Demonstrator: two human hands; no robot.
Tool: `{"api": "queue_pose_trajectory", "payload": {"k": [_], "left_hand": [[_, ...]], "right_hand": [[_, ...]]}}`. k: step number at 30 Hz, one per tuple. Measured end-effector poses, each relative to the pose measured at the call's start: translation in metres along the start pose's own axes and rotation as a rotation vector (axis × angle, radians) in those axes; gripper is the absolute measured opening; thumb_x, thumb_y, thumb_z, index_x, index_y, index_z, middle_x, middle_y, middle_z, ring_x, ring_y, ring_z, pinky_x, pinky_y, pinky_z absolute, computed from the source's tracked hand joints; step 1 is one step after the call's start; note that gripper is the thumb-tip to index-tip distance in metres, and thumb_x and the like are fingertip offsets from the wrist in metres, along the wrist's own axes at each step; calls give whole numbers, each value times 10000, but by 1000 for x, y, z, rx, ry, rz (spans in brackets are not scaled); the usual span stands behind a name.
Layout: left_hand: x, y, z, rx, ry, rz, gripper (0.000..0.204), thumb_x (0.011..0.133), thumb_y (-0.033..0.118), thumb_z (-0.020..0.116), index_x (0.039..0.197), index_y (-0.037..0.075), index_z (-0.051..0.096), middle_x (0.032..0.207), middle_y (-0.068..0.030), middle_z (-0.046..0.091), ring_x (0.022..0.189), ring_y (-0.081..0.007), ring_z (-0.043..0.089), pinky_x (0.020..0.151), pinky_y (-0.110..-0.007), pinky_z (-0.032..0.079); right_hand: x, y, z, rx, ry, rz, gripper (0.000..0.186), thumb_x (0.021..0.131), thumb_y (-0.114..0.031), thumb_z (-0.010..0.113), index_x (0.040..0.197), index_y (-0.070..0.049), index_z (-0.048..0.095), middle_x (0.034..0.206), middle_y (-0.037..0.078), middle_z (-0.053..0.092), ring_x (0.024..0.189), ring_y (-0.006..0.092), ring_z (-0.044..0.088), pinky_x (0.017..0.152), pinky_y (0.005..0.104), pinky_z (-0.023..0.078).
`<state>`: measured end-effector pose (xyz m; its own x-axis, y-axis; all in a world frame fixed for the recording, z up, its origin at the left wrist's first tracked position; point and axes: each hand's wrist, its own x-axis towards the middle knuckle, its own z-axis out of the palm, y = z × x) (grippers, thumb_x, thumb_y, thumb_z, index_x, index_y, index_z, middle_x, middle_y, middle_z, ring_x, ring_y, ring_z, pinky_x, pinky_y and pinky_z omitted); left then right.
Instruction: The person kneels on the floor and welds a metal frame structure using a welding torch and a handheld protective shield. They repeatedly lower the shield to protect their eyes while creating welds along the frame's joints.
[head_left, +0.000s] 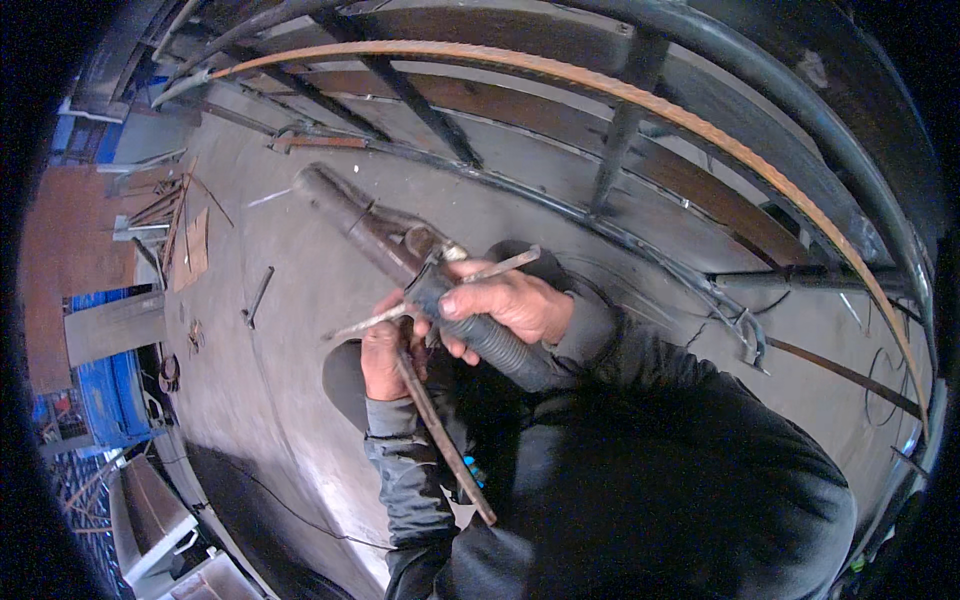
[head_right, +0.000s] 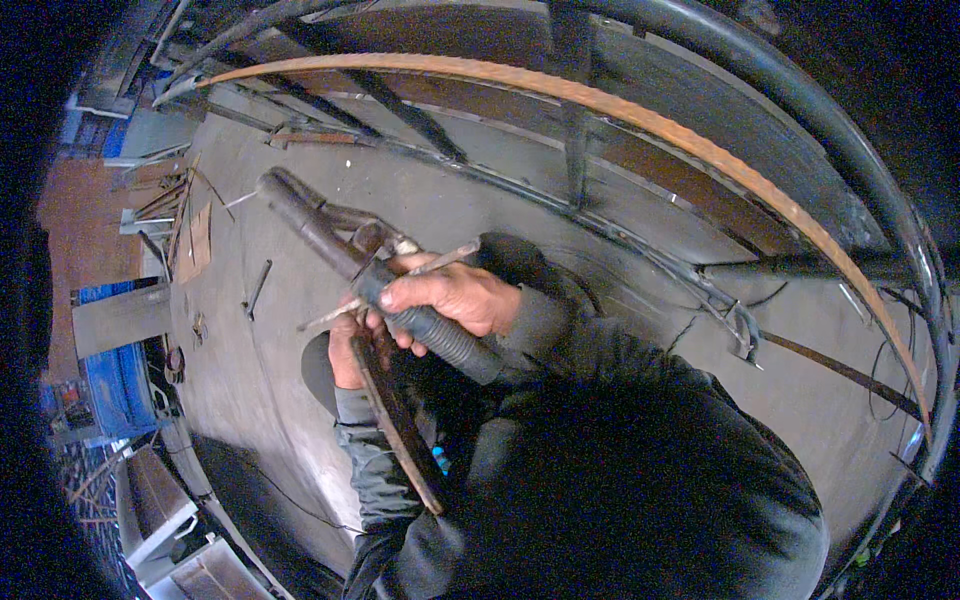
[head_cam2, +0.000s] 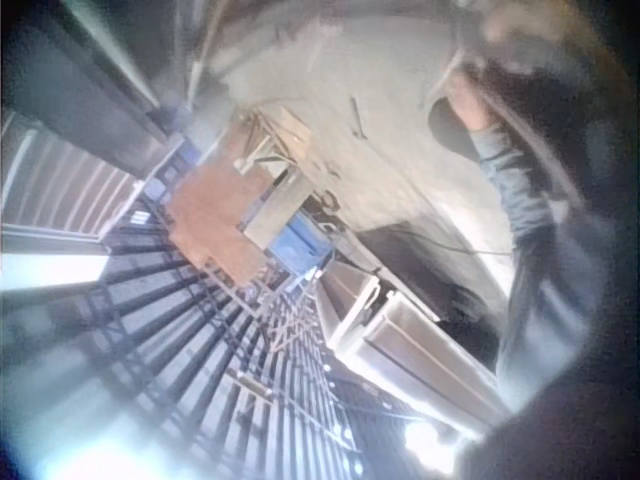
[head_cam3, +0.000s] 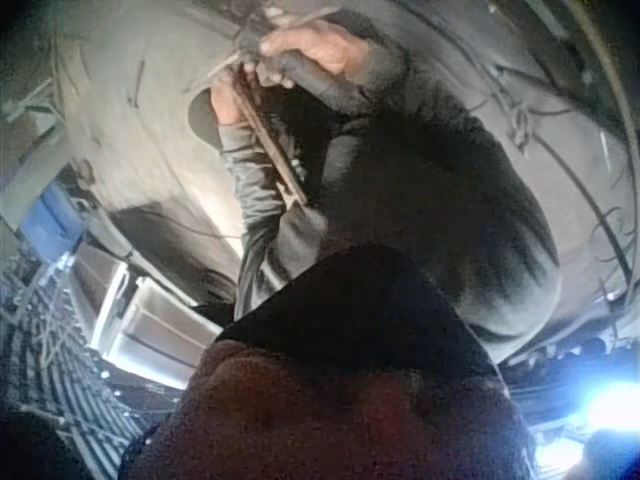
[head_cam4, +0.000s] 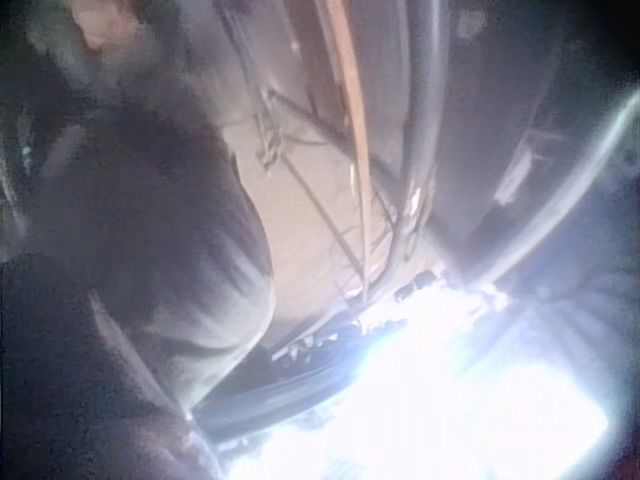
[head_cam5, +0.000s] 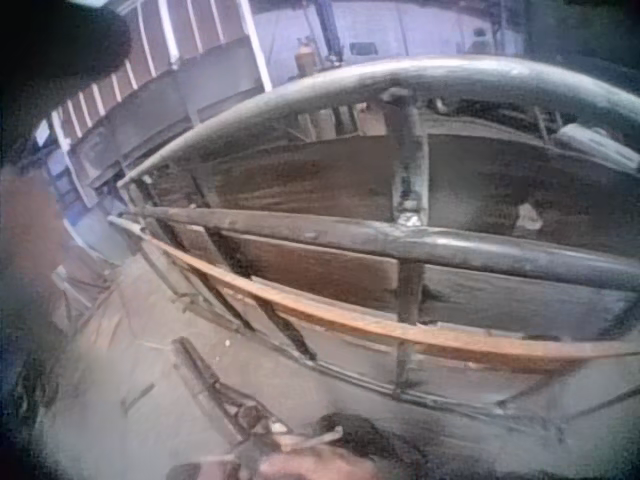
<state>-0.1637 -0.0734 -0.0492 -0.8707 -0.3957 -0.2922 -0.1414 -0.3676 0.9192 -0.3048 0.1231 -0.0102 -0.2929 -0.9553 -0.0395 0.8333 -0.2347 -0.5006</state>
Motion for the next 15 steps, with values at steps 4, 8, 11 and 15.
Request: {"api": "queue_pose_trajectory", "payload": {"k": [4, 8, 11, 15], "left_hand": [[-12, 7, 4, -133, -11, 122, 623, 1004, 556, 546, 1368, 53, 498, 664, -42, 544, 478, -124, 482, 393, -261, 387], [-22, 19, 4, -305, 170, 230, 426, 1054, 411, 506, 1213, 17, 522, 617, -25, 470, 468, -148, 462, 392, -295, 379], [-25, 27, 20, -297, 280, 247, 318, 1061, 329, 516, 1074, 12, 518, 619, -19, 472, 478, -123, 458, 409, -275, 398], [-41, 28, 3, -104, 349, 307, 340, 1038, 368, 559, 1004, 30, 537, 652, -24, 515, 530, -112, 484, 462, -266, 413]], "right_hand": [[0, 7, 12, -1, -69, 46, 524, 911, -261, 660, 1319, 31, 508, 1023, 150, 668, 717, 169, 653, 586, 283, 561], [12, 17, 17, 166, -227, 67, 553, 941, -312, 648, 1342, 20, 461, 1026, 197, 671, 667, 186, 654, 547, 302, 558], [21, 41, 5, 389, -261, 131, 566, 971, -357, 628, 1346, 19, 430, 1057, 226, 674, 640, 207, 660, 532, 329, 564], [25, 54, 9, 399, -266, 237, 603, 980, -462, 628, 1317, 11, 465, 1050, 224, 686, 646, 228, 692, 555, 362, 593]]}}
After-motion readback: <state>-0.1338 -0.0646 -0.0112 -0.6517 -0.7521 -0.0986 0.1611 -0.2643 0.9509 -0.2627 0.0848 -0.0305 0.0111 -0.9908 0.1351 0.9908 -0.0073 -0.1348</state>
